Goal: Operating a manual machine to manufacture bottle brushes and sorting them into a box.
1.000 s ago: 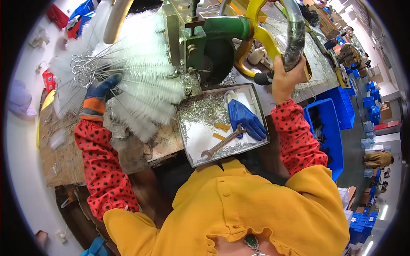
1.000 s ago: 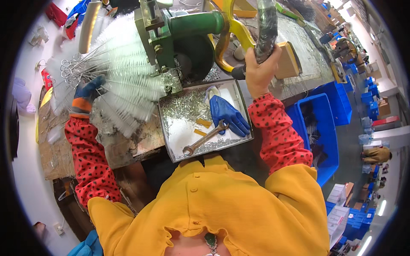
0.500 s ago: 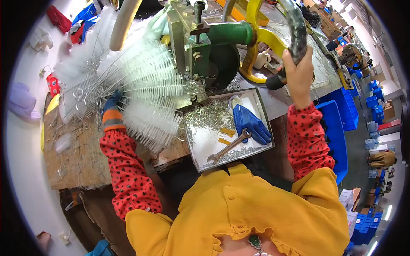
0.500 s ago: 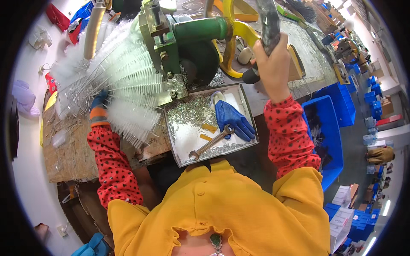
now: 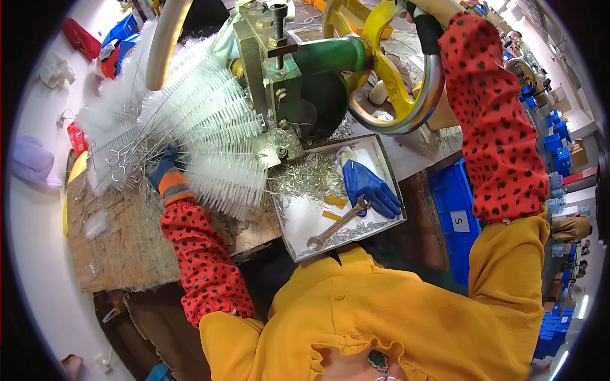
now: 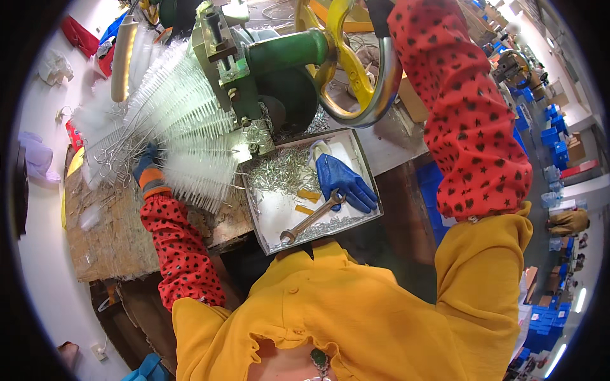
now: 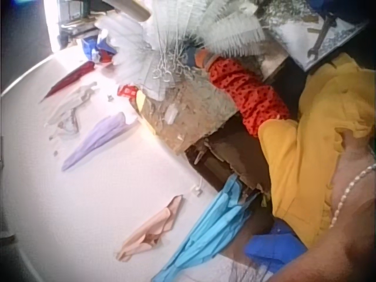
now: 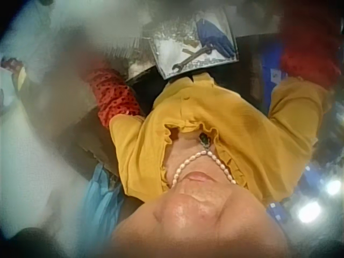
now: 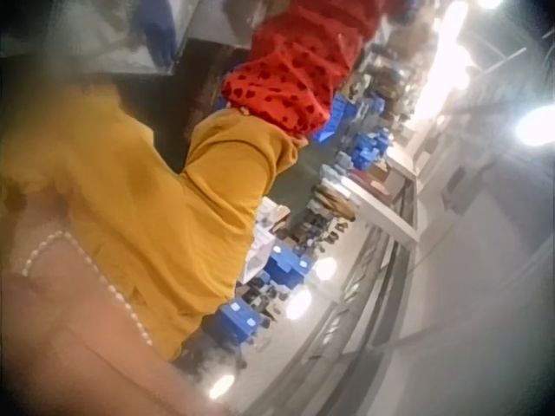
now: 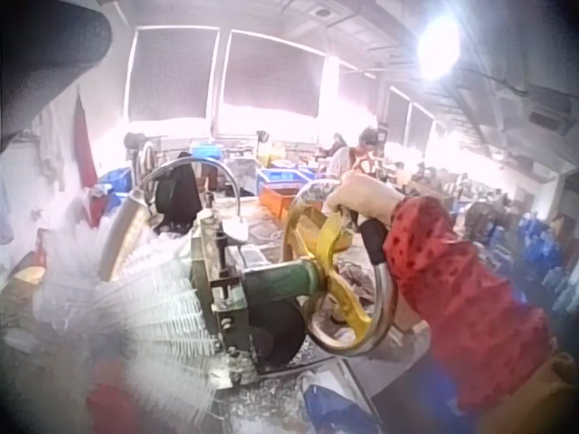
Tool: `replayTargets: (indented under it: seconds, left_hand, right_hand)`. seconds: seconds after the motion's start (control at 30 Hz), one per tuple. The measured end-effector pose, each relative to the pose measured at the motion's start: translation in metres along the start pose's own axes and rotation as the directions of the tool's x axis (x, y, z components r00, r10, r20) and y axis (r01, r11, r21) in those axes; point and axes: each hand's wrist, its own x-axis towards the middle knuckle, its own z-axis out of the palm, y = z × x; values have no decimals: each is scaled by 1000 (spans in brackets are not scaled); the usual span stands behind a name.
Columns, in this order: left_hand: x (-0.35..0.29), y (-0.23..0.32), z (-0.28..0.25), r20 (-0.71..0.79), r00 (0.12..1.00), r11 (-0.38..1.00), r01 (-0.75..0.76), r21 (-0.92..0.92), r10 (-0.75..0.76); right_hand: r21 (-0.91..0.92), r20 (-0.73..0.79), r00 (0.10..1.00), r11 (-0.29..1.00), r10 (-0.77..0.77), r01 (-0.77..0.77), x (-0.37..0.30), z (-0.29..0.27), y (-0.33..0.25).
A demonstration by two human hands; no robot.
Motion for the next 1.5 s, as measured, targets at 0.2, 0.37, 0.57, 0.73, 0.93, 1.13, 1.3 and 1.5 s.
replayTargets:
  seconds: [0.2,0.37,0.57,0.73,0.93,1.13,1.3,1.5]
  left_hand:
    - [-7,-3,-1,11,1000,1000,-6,-25,6]
    - [-5,-8,-2,151,986,992,85,-96,-70]
    - [24,-19,-4,347,924,963,222,-151,-159]
    - [33,-11,10,481,865,940,272,-208,-144]
    - [-10,-11,7,526,850,786,322,-528,5]
    - [-32,4,13,407,908,845,293,-446,-100]
    - [-54,0,24,343,939,828,219,-516,-35]
    - [-58,1,26,296,955,828,165,-536,1]
  right_hand:
    - [-270,-118,979,954,-167,131,-86,17,-55]
    - [580,-684,602,808,413,105,-196,140,-76]
    - [418,-614,748,908,252,38,-178,114,-34]
    - [322,-461,840,936,286,-142,-141,55,-61]
    - [205,-276,924,955,265,-213,-90,24,-47]
    - [65,-140,973,982,186,-178,-29,9,-18]
    - [-502,83,913,774,-400,385,9,1,-14]
    - [-523,279,842,663,-461,536,37,5,17]
